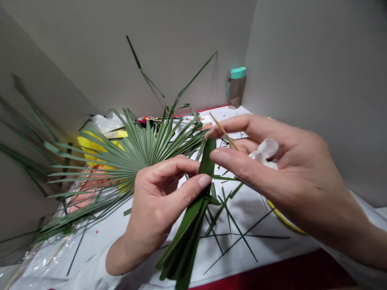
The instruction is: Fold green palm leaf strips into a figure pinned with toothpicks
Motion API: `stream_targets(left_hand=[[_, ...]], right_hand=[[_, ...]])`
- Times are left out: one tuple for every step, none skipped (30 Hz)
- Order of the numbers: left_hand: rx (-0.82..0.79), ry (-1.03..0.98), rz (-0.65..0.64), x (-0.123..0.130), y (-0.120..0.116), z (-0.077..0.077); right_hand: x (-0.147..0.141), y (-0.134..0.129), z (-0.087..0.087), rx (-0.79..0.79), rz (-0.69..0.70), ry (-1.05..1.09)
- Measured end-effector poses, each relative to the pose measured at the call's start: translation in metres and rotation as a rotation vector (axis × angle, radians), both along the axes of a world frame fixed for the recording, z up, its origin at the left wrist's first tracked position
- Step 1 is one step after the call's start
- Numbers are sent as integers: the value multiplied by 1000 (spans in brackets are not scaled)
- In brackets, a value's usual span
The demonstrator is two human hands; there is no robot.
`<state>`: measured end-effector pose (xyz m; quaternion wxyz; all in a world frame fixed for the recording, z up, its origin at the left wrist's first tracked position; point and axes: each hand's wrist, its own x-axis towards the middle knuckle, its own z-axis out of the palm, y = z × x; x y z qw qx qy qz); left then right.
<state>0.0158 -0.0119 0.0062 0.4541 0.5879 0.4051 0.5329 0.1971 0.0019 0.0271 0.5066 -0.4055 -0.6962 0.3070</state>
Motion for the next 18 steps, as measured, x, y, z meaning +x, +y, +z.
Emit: stream_targets(left_hand=[[-10, -23, 19, -1, 0, -2], [-17, -46, 39, -3, 1, -3], [-18, -66, 58, -4, 1, -5], [-10, -83, 74, -6, 2, -7], [8, -98, 88, -8, 3, -8], [32, -109, 101, -9, 3, -9], [59, -116, 113, -10, 3, -10], [83, -122, 126, -11, 3, -10], [103, -124, 138, -12, 3, -9], [124, -124, 147, -12, 2, -9], [145, -122, 154, -11, 2, -8], [169, -117, 161, -11, 1, -8], [196, -108, 169, -11, 0, -8], [223, -97, 178, -10, 0, -7], [249, -85, 185, -10, 0, -7], [272, -73, 191, -10, 0, -7], [291, -62, 191, -10, 0, -7], [308, -51, 192, -10, 0, -7]], right_hand=[[2, -1, 0, 12, -18, -18], [3, -1, 0, 33, -33, -39], [4, -1, 0, 67, -44, -69], [4, -2, 0, 118, -50, -109], [3, -2, 1, 183, -51, -155], [2, -1, 1, 242, -49, -206], [0, -1, 2, 292, -42, -257], [-2, 0, 3, 334, -34, -299], [-4, 0, 4, 364, -28, -330], [-6, 1, 5, 386, -25, -350], [-7, 0, 6, 402, -23, -365], [-8, 0, 6, 412, -23, -378], [-9, -1, 5, 419, -23, -391], [-9, -3, 4, 423, -23, -403], [-8, -5, 3, 424, -23, -412], [-7, -7, 1, 423, -22, -418], [-6, -10, -2, 420, -19, -418], [-4, -12, -4, 411, -10, -413]])
